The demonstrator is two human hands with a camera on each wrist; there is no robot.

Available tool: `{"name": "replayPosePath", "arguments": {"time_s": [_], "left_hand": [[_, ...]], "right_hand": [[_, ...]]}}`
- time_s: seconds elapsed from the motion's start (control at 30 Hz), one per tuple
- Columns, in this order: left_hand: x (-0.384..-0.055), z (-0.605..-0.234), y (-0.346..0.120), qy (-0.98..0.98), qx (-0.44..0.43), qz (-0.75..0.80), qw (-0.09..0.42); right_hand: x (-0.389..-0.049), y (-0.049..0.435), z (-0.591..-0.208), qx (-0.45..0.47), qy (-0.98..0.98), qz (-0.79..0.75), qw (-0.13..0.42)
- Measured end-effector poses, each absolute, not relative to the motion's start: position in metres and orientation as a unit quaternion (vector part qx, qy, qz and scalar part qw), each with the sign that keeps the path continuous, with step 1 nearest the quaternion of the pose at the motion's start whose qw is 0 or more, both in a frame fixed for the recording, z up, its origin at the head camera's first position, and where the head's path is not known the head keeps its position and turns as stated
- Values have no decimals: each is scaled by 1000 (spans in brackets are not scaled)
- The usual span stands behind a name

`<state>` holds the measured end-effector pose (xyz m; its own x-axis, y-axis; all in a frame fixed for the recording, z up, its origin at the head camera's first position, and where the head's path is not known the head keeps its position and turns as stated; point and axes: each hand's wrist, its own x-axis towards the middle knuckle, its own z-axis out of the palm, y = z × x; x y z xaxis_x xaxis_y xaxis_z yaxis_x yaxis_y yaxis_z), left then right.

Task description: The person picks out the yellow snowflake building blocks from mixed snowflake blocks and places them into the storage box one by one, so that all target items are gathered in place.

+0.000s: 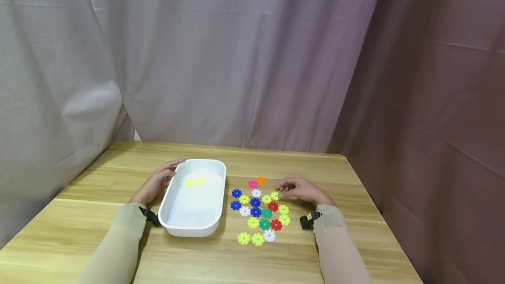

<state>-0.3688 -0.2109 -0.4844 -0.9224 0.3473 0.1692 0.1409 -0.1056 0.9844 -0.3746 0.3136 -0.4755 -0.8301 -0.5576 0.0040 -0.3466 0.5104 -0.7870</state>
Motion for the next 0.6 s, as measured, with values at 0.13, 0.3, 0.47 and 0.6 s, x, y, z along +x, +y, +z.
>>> {"name": "replayPosePath", "arguments": {"time_s": [0.13,0.3,0.47,0.6], "left_hand": [[-368,-485,-211,664,183,722,72],[-366,-488,-211,663,181,723,72],[-366,-487,-211,662,178,725,73],[-369,-485,-210,663,184,722,72]], "right_hand": [[-372,311,-476,-277,868,-394,119],[-370,307,-477,-280,869,-391,115],[-371,306,-477,-276,865,-402,117],[-371,307,-475,-267,866,-406,120]]}}
